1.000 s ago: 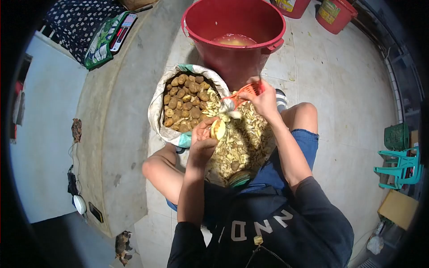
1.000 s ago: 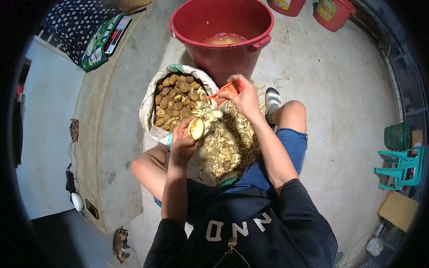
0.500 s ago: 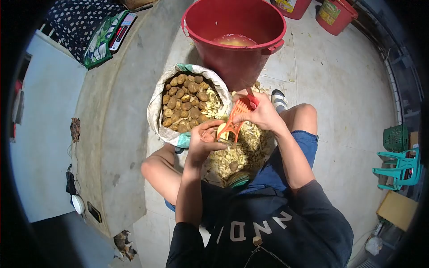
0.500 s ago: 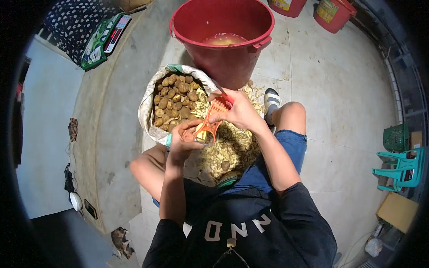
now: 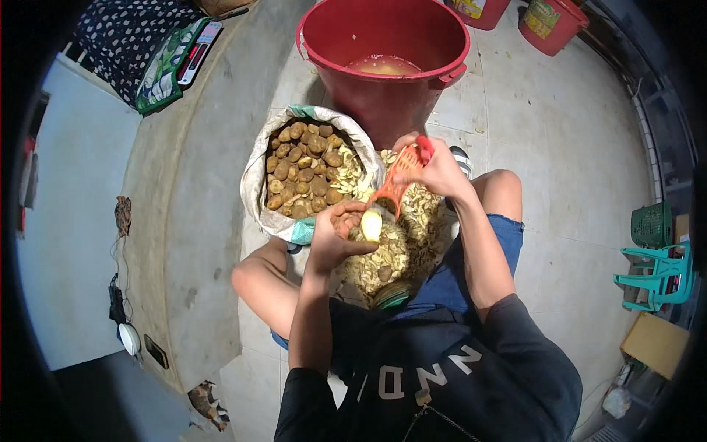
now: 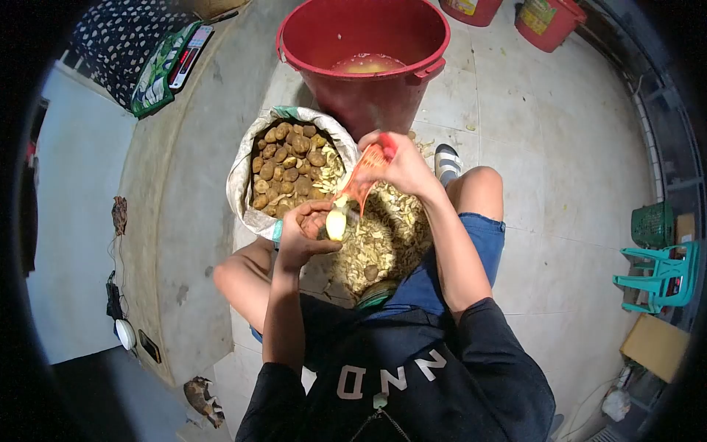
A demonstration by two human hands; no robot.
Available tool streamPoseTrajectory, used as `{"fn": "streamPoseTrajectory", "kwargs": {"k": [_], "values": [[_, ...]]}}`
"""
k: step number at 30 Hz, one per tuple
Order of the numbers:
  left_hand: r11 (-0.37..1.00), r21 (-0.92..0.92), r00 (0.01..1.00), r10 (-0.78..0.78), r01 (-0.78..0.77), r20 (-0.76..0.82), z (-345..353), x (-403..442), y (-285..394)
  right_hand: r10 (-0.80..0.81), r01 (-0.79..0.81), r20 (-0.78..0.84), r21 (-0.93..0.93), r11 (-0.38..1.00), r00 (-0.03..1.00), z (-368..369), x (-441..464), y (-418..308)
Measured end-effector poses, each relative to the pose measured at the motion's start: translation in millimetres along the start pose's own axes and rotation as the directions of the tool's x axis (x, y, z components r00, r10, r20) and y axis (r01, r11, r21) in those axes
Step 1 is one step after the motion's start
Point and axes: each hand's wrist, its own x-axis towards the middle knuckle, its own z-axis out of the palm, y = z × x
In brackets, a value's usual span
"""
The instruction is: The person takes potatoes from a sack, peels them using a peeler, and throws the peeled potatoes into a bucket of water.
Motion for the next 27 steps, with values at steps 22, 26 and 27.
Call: {"fn": "streamPoseTrajectory", "kwargs": {"k": [22,26,27], "values": [[0.923,-0.378,0.997,0.066,-0.075,-0.037,3,0,-13,-0.064,0.067,-0.082,0.039,0.997,0.995,17,-4,5],[0.895,-0.434,0.995,0.102,-0.100,-0.019,-1,1,-12,0.061,-0.043,-0.097,0.180,0.983,0.993,6,2,19],[0.893,-0.441,0.996,0.077,-0.094,-0.055,3,-1,-9,0.008,0.004,-0.056,0.223,0.975,0.998,15,-6,1]]}}
